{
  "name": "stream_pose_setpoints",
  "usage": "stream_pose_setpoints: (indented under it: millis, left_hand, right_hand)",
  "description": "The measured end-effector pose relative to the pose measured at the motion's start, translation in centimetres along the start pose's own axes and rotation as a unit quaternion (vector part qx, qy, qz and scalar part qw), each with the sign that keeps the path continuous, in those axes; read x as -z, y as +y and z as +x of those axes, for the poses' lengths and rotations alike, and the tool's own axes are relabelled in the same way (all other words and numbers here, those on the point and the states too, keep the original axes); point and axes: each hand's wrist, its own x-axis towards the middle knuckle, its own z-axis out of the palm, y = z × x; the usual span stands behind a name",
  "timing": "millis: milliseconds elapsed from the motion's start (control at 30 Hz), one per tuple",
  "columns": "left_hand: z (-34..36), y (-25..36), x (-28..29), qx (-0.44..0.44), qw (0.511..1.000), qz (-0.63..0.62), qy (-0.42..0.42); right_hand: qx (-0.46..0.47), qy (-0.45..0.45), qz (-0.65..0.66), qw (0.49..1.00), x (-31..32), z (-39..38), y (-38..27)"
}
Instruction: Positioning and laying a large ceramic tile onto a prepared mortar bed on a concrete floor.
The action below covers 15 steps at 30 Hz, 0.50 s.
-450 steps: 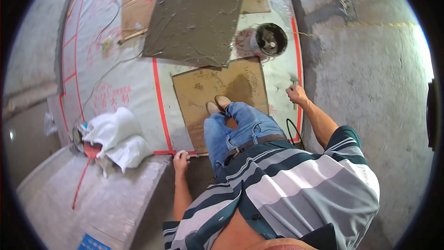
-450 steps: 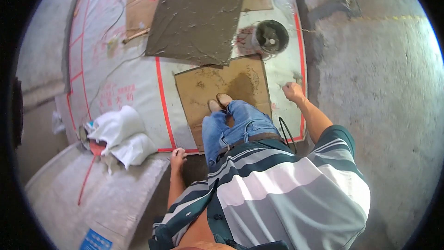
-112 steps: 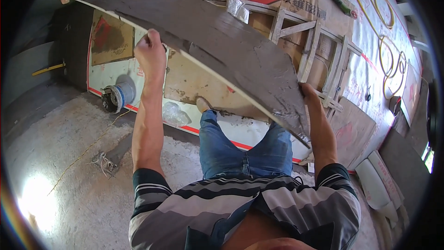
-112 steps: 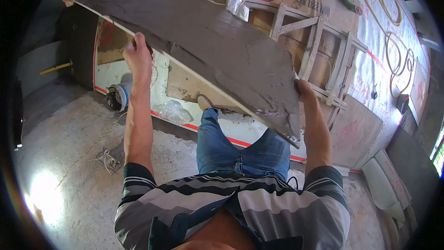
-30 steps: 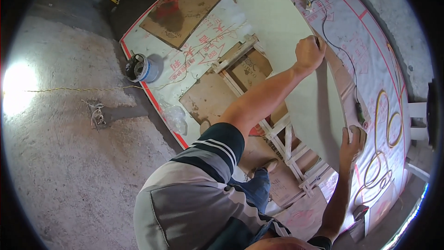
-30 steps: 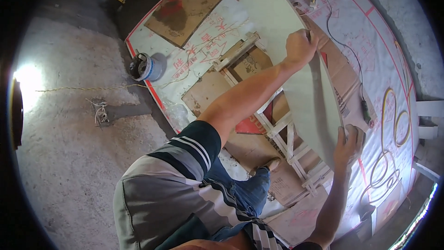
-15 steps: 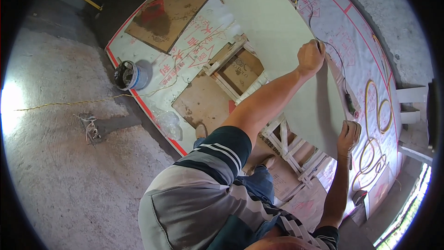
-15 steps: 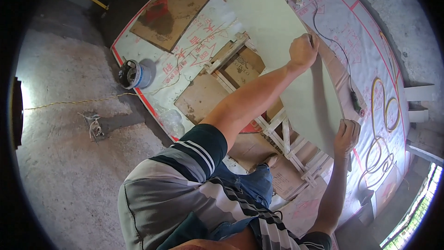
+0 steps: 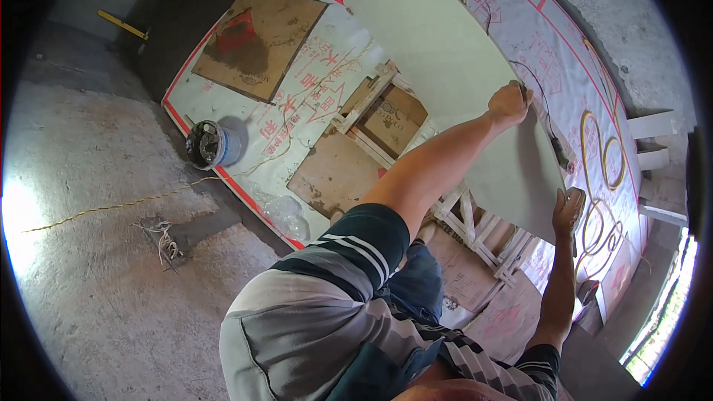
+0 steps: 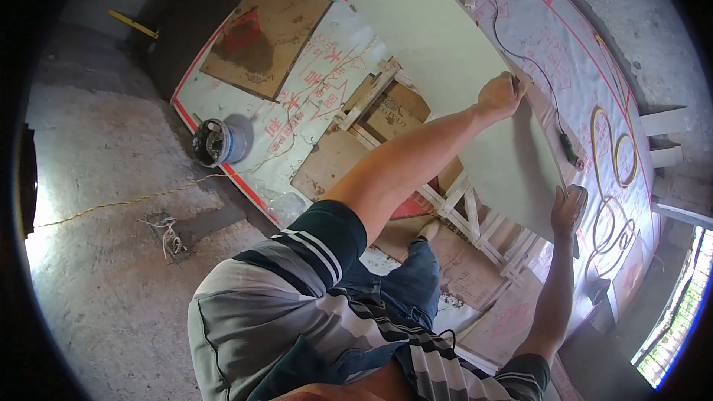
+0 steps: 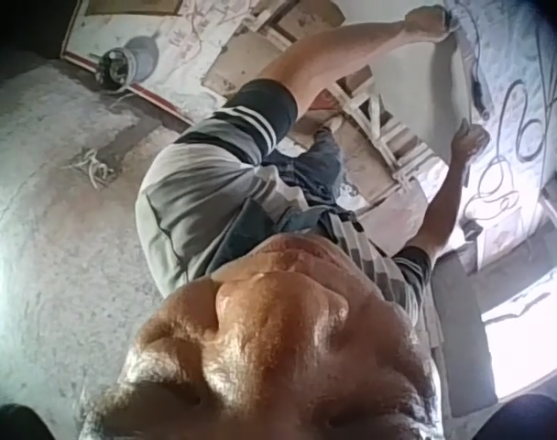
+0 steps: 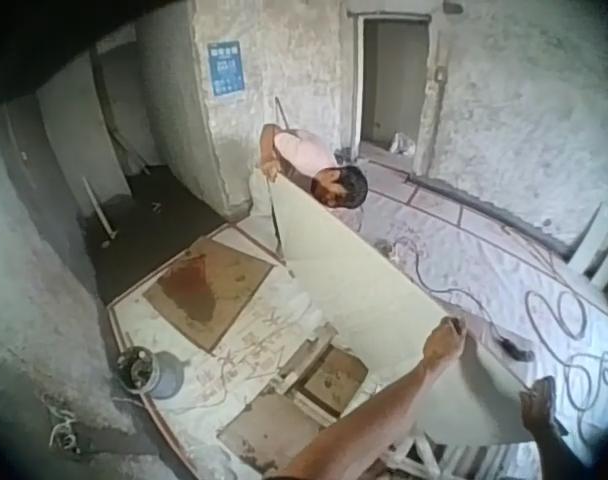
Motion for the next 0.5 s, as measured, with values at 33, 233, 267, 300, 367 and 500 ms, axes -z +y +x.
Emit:
stream_pose_setpoints:
  millis: [33, 233, 267, 300, 367, 500]
  left_hand:
    - [0.1, -0.4, -0.1, -0.015, 0.999, -0.009, -0.028]
    - [-0.9, -1.6, 1.6, -0.065, 0.993, 0.007, -0.094]
    - [-1.3, -1.9, 2.0, -0.052, 0.994, -0.007, -0.091]
    - [-1.7, -2.2, 2.2, -0.051, 0.995, -0.004, -0.085]
    - [-2.9, -2.8, 1.8, -0.015, 0.991, 0.033, -0.133]
    - [-6.5, -5.8, -2.3, 0.048, 0.984, 0.045, -0.168]
  right_hand:
    - [0.010, 0.003, 0.005, 1.000, 0.0, 0.2, 0.1]
    - [0.009, 0.005, 0.017, 1.000, -0.5, 0.8, 1.6]
    - [0.012, -0.002, 0.035, 0.999, -0.6, 0.9, 1.7]
    - [0.016, 0.000, 0.039, 0.999, -0.5, 1.1, 1.9]
    - [0.015, 0.004, 0.045, 0.999, -0.5, 1.0, 2.1]
    - [0.030, 0.016, 0.030, 0.999, 0.0, 0.4, 2.7]
